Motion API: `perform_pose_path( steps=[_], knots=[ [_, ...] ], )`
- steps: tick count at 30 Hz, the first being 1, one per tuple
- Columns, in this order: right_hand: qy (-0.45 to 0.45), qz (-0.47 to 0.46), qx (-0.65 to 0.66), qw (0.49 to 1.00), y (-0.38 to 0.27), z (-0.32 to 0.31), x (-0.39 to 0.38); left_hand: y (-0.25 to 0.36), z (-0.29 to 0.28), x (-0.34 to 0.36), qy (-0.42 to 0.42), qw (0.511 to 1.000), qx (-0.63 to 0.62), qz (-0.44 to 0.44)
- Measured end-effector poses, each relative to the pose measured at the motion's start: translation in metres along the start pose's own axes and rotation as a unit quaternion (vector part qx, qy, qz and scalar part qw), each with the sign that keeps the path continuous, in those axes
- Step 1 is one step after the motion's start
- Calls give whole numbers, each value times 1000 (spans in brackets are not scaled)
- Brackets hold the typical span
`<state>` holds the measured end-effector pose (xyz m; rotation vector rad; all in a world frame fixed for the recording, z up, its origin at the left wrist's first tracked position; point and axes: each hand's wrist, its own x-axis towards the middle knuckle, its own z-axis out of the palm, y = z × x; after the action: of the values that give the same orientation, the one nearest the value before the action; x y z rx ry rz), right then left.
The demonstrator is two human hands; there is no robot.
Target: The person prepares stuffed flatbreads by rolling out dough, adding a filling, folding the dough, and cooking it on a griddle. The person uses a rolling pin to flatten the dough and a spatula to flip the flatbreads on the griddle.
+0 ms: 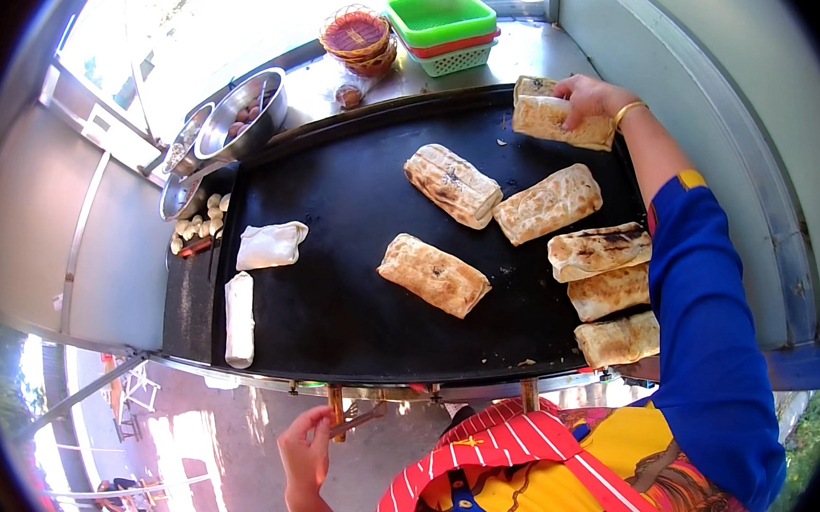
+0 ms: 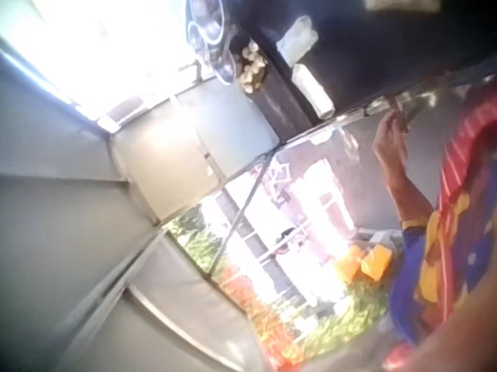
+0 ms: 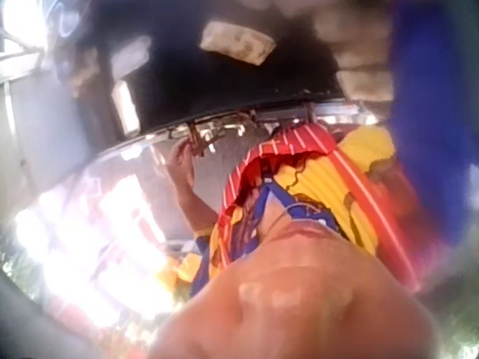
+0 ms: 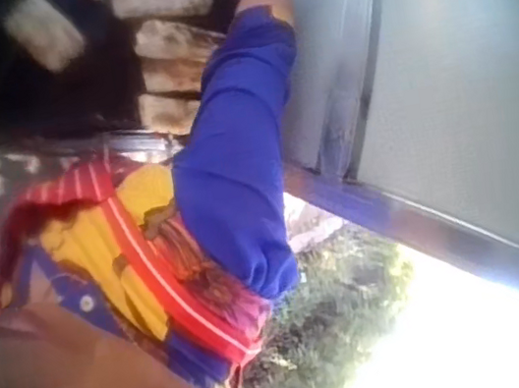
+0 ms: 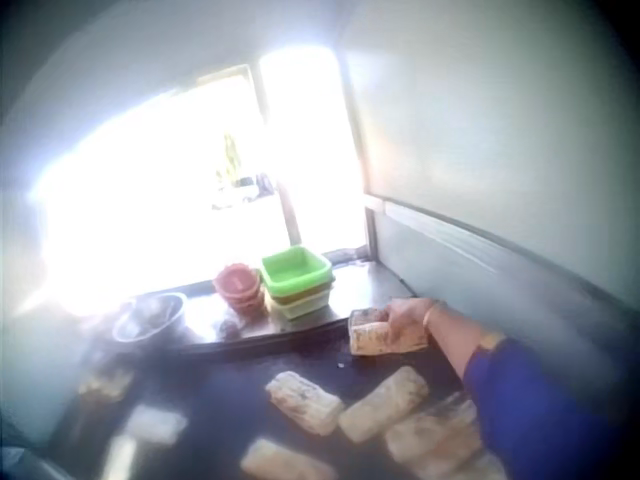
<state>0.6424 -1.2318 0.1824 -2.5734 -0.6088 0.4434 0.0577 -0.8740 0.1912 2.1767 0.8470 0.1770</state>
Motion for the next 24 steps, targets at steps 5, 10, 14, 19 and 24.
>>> perform_pose_path(
  steps=[5,10,14,19,24],
  knots=[
    [302,-68,111,944,-53,-24,2,-7,-6,-25,32,998,56,-28],
    [-2,-316,204,927,-187,-46,-163,25,6,7,9,997,62,54],
    [-327,-457,271,782,-216,-11,-192,73,30,49,-49,972,75,218],
    [-6,-210,-106,972,-165,39,-129,118,60,98,-147,877,187,417],
    [-37,-94,-64,993,-60,86,-90,140,103,147,-176,794,330,479]
  ],
)
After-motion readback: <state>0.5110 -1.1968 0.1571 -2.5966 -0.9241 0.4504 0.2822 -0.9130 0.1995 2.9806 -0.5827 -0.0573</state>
